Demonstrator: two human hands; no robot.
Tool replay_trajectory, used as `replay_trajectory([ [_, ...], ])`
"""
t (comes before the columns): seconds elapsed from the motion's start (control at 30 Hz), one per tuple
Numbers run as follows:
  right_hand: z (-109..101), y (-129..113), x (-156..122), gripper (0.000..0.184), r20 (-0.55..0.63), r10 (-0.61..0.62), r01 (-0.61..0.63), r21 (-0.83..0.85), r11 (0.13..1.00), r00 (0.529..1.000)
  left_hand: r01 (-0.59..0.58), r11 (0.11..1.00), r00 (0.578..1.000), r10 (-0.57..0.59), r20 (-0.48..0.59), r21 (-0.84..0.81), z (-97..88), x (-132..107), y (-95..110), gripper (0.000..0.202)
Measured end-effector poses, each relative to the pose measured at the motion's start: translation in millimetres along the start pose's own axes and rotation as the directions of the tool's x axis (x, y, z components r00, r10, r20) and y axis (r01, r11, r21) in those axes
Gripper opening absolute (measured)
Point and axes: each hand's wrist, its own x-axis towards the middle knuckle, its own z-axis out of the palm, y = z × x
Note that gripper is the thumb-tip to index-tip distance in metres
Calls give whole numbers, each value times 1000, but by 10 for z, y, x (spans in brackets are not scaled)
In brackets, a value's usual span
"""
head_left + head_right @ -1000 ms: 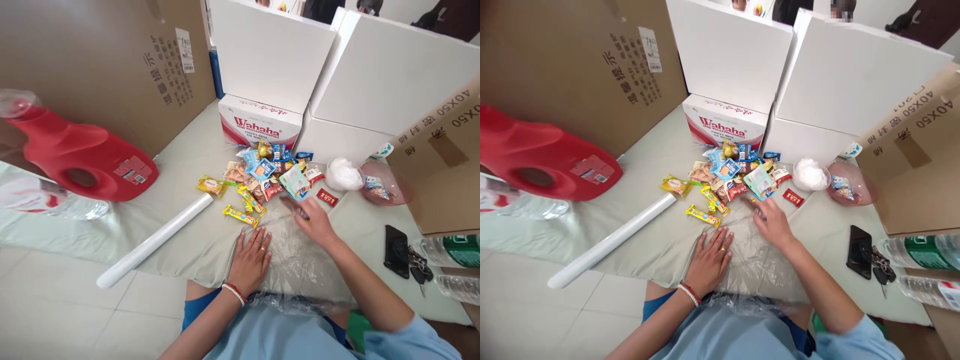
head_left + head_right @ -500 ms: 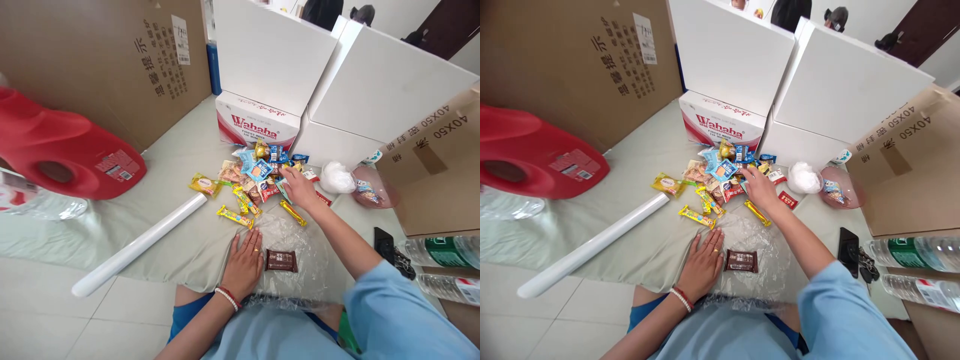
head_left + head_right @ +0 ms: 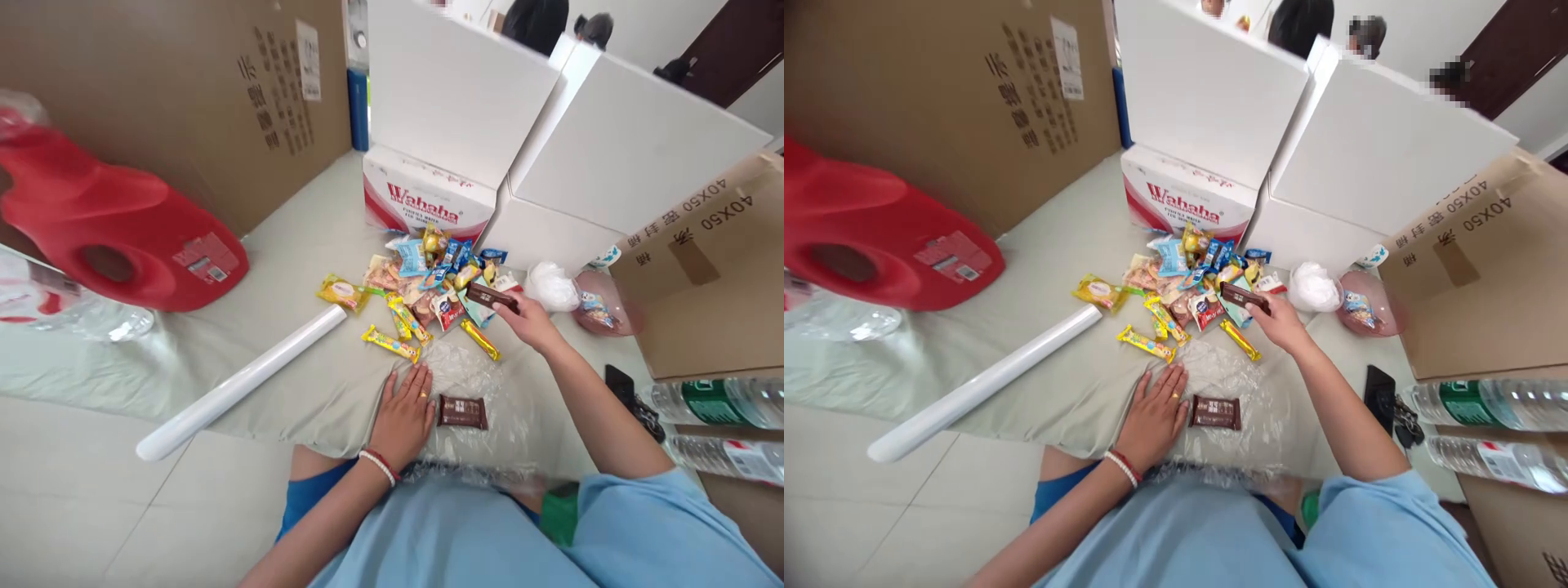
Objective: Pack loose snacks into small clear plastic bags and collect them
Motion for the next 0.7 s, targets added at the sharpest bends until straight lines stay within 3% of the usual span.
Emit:
replay_trajectory([
  [0.07, 135, 96, -506, 57, 182, 131, -185, 323, 928, 975, 1, 1000, 1000, -1, 14, -18, -14, 7, 9, 54],
  [0.1, 242, 115, -745, 63, 298, 172, -289, 411, 865, 939, -3, 1000, 1000, 4, 17, -25, -14, 11, 11, 54],
  [0.17, 480, 112, -1147, 66, 452, 201, -414, 442, 796, 869, -4, 999, 1000, 5, 21, -31, -5, 16, 14, 55],
  [0.2, 588, 101, -1298, 63, 465, 203, -412, 407, 815, 861, -3, 999, 1000, 4, 23, -32, 0, 16, 16, 56],
  [0.23, 674, 88, -1411, 59, 431, 211, -374, 339, 863, 877, -1, 1000, 1000, 2, 25, -30, 2, 15, 18, 56],
  [0.3, 757, 60, -1530, 54, 254, 215, -250, 113, 962, 943, 0, 1000, 1000, 1, 28, -24, 1, 11, 25, 56],
  [0.37, 734, 18, -1540, 58, 115, 139, -126, -114, 985, 984, -1, 1000, 1000, 1, 27, -16, -3, 8, 32, 56],
  [0.43, 677, -53, -1497, 66, 193, -5, 45, -204, 978, 981, -1, 1000, 1000, 2, 23, -6, -6, 10, 37, 56],
  [0.53, 677, -194, -1426, 71, 470, -187, 310, -199, 930, 863, 0, 1000, 1000, 0, 23, 7, -10, 15, 49, 56],
  [0.6, 740, -265, -1411, 66, 528, -178, 349, -244, 905, 830, 3, 1000, 1000, -3, 30, 15, -15, 20, 61, 56],
  [0.7, 831, -293, -1448, 59, 486, -71, 263, -340, 903, 871, 12, 1000, 999, -13, 36, 23, -26, 25, 79, 55],
])
